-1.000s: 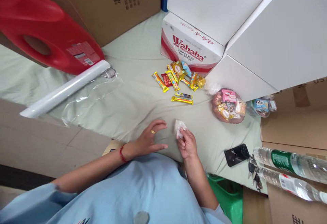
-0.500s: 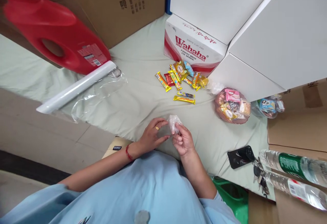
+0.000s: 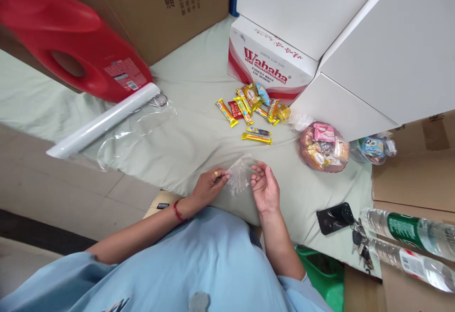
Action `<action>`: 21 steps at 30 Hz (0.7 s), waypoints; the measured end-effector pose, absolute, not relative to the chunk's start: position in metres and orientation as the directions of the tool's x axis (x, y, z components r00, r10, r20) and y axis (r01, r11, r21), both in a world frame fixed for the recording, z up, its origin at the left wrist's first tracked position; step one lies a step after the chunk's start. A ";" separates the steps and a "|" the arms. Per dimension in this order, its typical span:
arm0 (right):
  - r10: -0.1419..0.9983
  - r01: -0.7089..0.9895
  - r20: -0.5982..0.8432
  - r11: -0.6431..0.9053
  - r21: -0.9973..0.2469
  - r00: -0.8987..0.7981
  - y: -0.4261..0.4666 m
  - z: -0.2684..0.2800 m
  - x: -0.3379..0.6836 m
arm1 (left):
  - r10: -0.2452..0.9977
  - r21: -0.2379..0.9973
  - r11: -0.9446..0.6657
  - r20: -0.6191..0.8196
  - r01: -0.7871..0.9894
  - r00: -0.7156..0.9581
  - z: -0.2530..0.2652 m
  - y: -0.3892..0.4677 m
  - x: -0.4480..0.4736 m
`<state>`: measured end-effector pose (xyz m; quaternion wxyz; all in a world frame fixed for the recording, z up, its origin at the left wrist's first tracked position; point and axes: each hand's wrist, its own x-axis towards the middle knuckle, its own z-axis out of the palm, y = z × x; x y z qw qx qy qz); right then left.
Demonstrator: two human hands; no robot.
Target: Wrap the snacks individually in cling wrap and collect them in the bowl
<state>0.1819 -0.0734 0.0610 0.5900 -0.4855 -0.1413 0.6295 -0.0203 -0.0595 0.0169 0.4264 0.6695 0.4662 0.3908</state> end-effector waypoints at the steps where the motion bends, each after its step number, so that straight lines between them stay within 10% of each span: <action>1: 0.898 -0.504 -0.387 -0.240 -0.830 0.210 -0.076 0.059 0.179 | 0.961 0.936 -0.191 0.116 0.295 0.251 0.018 -0.060 -0.021; 7: 0.948 0.003 -0.249 -0.255 -0.967 0.199 -0.082 0.042 0.162 | 0.958 0.960 -0.144 0.074 0.242 0.276 0.023 -0.059 -0.022; 15: 0.882 -0.278 -0.354 -0.272 -0.921 0.312 -0.068 0.040 0.180 | 0.972 0.972 0.224 -0.229 0.069 0.061 0.012 -0.047 -0.035; 21: 0.848 -0.432 -0.429 -0.275 -0.859 0.313 -0.070 0.046 0.181 | 0.994 0.986 0.112 -0.112 0.120 -0.011 0.012 -0.051 -0.035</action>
